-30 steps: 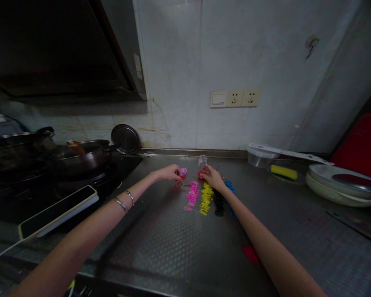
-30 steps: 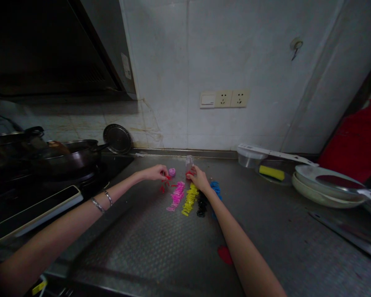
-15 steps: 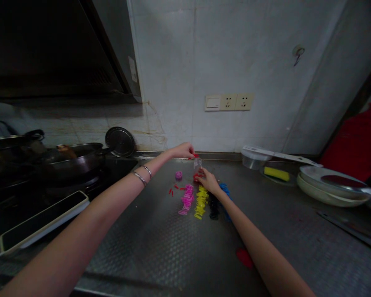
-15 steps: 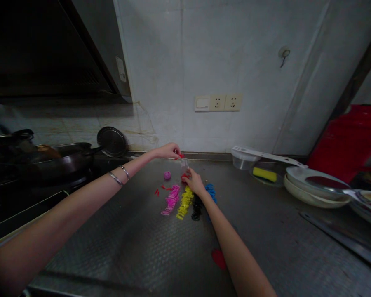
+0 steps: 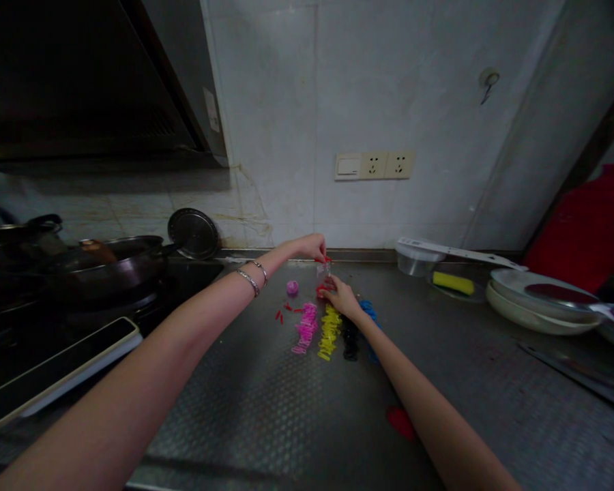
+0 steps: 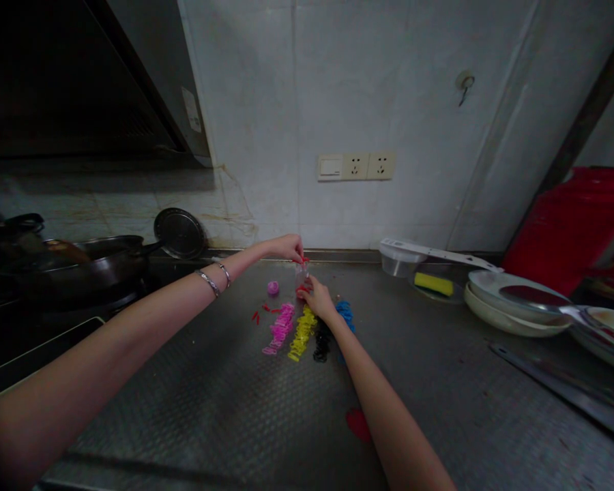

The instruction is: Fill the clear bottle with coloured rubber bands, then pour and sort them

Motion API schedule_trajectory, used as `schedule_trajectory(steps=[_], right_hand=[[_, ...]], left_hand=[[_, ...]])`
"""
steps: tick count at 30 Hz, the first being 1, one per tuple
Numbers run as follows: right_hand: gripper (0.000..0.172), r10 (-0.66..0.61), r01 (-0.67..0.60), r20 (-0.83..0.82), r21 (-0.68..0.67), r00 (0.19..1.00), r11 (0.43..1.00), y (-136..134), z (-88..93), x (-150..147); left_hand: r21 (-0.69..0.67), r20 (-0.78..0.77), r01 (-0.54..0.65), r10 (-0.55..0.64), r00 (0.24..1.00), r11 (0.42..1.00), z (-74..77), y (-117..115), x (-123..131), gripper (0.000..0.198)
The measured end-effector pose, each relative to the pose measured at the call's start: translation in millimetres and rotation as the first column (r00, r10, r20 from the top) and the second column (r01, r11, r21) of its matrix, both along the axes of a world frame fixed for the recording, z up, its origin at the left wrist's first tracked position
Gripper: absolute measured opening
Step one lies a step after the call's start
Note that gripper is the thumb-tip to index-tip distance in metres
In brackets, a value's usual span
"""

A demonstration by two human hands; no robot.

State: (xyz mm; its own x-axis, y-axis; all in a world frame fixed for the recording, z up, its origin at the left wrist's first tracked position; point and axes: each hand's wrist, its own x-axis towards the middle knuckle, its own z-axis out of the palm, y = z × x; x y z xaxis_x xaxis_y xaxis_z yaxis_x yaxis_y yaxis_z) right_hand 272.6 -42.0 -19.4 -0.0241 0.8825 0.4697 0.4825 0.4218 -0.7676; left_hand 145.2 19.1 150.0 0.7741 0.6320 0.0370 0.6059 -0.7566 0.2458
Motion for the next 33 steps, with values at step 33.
schedule_trajectory(steps=[33], right_hand=[[0.047, -0.015, 0.016, 0.022, -0.007, 1.0, 1.0, -5, 5.0, -1]], left_hand=[[-0.054, 0.089, 0.054, -0.049, 0.995, 0.997, -7.5, -2, -12, 0.026]])
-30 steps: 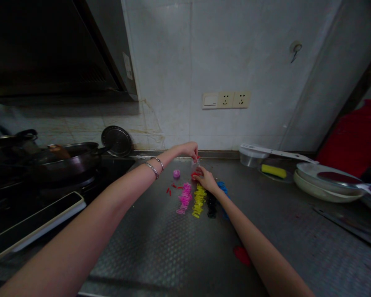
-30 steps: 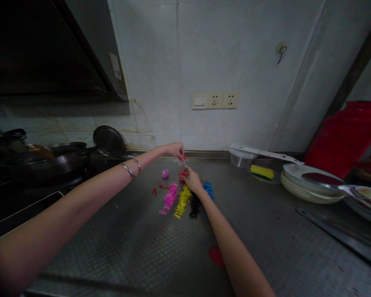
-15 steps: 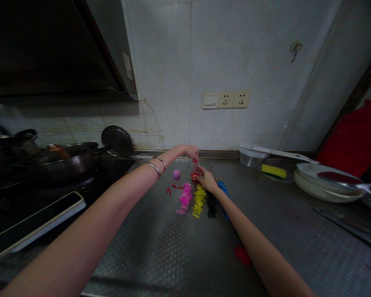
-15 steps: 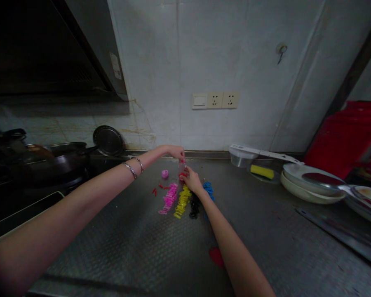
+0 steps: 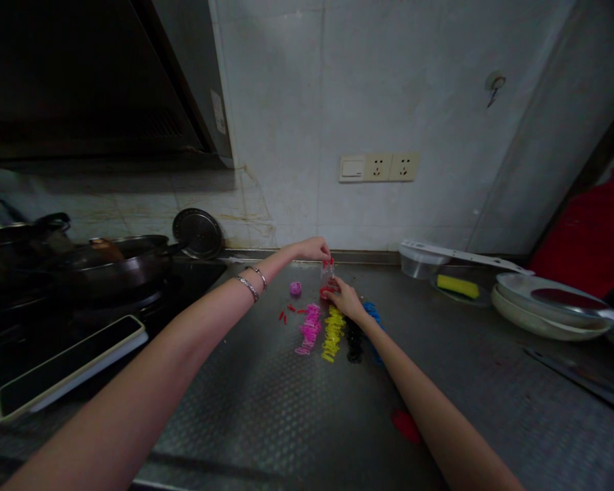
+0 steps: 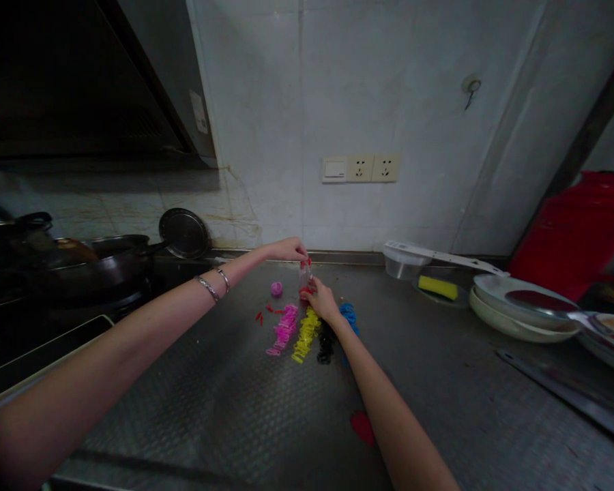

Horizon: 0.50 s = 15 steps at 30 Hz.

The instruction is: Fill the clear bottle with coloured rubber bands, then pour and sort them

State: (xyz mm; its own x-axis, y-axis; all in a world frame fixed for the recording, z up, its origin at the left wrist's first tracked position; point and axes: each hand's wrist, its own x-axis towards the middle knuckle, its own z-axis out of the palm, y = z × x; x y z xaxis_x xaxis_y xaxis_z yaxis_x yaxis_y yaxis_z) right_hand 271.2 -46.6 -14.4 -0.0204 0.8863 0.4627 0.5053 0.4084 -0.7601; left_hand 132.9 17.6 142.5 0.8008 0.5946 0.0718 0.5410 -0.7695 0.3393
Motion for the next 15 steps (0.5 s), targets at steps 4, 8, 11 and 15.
schedule_trajectory(steps=[4, 8, 11, 15], right_hand=[[0.045, -0.017, 0.016, 0.044, 0.019, 0.999, 1.0, 2, -1.8, 1], [0.045, -0.024, 0.024, 0.025, 0.004, 0.999, 1.0, 0, -0.2, 0], [0.047, -0.028, 0.028, 0.015, 0.001, 1.0, 1.0, -2, 1.7, -1], [0.047, -0.03, 0.029, 0.017, 0.006, 0.999, 1.0, -2, 1.7, -2]], left_hand=[[0.043, 0.104, -0.032, 0.028, 0.994, 0.999, -2.9, -2, 2, 0.026], [0.048, 0.134, 0.013, -0.02, 0.991, 0.999, -3.6, -6, 2, 0.026], [0.091, 0.205, -0.047, 0.028, 0.978, 0.995, -6.8, -12, -4, 0.032], [0.119, 0.417, -0.155, 0.092, 0.904, 0.981, -21.8, -30, -23, 0.029]])
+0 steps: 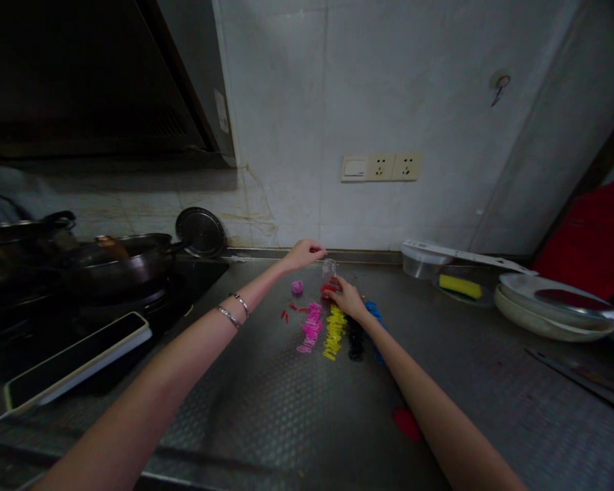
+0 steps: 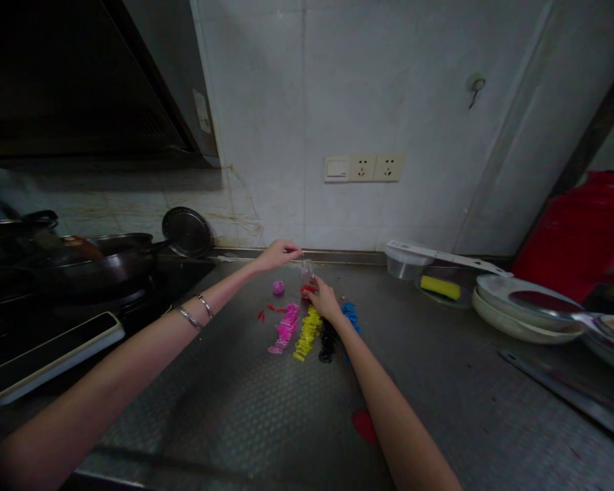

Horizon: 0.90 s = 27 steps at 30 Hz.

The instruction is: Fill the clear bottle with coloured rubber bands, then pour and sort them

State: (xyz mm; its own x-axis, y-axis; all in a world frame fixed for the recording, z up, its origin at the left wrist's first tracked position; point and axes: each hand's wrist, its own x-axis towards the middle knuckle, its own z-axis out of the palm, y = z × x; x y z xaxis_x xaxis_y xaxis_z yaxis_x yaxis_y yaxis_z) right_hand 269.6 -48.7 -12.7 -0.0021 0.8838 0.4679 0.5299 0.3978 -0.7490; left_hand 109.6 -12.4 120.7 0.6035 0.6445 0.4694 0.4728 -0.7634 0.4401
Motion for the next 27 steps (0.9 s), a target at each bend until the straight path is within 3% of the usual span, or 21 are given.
schedule_trajectory(steps=[3, 6, 11, 17, 21, 27], right_hand=[[0.046, 0.031, -0.031, -0.008, 0.004, 0.999, 1.0, 2, -2.3, 1], [0.046, 0.047, -0.047, -0.02, -0.002, 0.999, 0.999, 4, -5.4, 2], [0.047, 0.039, -0.039, -0.028, -0.005, 0.999, 0.999, 8, -9.6, 3], [0.046, 0.042, -0.042, -0.019, 0.004, 0.999, 0.999, 11, -12.8, 4], [0.047, 0.039, -0.039, -0.005, 0.009, 0.999, 0.999, 12, -14.3, 5], [0.047, 0.036, -0.036, -0.003, 0.011, 0.999, 0.999, 13, -15.2, 5]], left_hand=[[-0.024, -0.061, -0.008, 0.007, 0.998, 1.0, -19.5, -20, -23, 0.025], [-0.094, -0.28, 0.045, -0.07, 0.957, 0.995, -41.1, -35, -45, 0.019], [-0.167, -0.45, 0.055, -0.126, 0.884, 0.984, -66.4, -45, -63, 0.016], [0.002, -0.495, -0.049, 0.044, 0.868, 0.999, -84.8, -52, -58, 0.023], [0.039, -0.498, -0.123, 0.126, 0.858, 0.992, -96.3, -53, -53, 0.022], [0.038, -0.403, -0.08, 0.089, 0.911, 0.996, -90.6, -43, -60, 0.018]])
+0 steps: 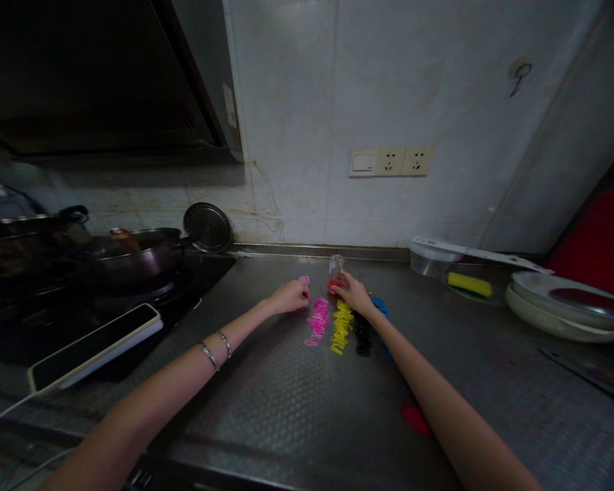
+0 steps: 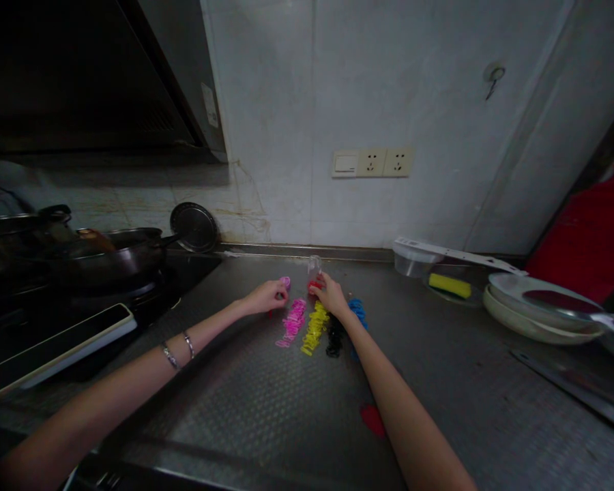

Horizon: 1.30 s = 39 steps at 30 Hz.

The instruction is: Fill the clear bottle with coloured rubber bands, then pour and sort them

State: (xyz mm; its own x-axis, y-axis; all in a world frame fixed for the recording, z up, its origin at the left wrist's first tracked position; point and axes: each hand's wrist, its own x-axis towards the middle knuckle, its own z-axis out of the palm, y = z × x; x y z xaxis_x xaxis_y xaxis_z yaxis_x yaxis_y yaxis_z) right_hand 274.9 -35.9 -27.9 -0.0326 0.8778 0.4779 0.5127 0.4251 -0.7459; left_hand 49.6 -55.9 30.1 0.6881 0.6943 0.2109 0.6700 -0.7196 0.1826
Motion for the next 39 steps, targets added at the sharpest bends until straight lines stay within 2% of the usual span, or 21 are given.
schedule_trajectory(steps=[3, 7, 11, 14, 20, 25, 32, 35, 39], right_hand=[[0.048, 0.016, -0.016, -0.005, -0.004, 1.0, 1.0, 2, -1.0, 0], [0.048, 0.015, -0.015, 0.005, -0.004, 1.0, 1.0, 3, -2.4, 1], [0.048, 0.012, -0.012, 0.005, 0.003, 1.0, 1.0, 2, -1.2, 1], [0.048, 0.018, -0.018, -0.001, -0.003, 1.0, 1.0, -1, 1.0, 0], [0.047, 0.002, -0.003, 0.012, 0.006, 1.0, 1.0, -5, 5.4, -1], [0.046, -0.018, 0.018, 0.028, 0.006, 0.999, 1.0, -7, 7.8, -2], [0.045, 0.012, -0.012, -0.011, -0.004, 1.0, 1.0, -6, 6.3, -3], [0.046, 0.014, -0.014, -0.013, -0.007, 1.0, 1.0, -5, 4.8, -2], [0.046, -0.008, 0.008, 0.016, 0.0, 1.0, 1.0, -5, 5.4, -2]], left_hand=[[-0.066, 0.05, 0.011, -0.008, 0.999, 0.998, 6.5, 9, -12, 0.016], [-0.151, 0.034, 0.036, -0.031, 0.999, 0.988, 7.2, 17, -26, 0.019], [-0.166, -0.034, 0.095, -0.102, 0.994, 0.981, 4.3, 15, -30, 0.023], [-0.154, -0.046, 0.103, -0.111, 0.993, 0.983, 4.9, 12, -30, 0.024], [-0.164, 0.004, 0.135, -0.136, 0.991, 0.977, 8.5, 9, -33, 0.021], [-0.253, 0.047, 0.156, -0.149, 0.988, 0.955, 8.2, 10, -40, 0.018], [-0.294, 0.053, 0.081, -0.069, 0.996, 0.952, 12.0, 0, -56, 0.025], [-0.27, 0.03, -0.003, 0.011, 0.999, 0.963, 6.9, -7, -57, 0.029], [-0.236, 0.076, -0.083, 0.104, 0.992, 0.968, -2.7, -18, -51, 0.034]])
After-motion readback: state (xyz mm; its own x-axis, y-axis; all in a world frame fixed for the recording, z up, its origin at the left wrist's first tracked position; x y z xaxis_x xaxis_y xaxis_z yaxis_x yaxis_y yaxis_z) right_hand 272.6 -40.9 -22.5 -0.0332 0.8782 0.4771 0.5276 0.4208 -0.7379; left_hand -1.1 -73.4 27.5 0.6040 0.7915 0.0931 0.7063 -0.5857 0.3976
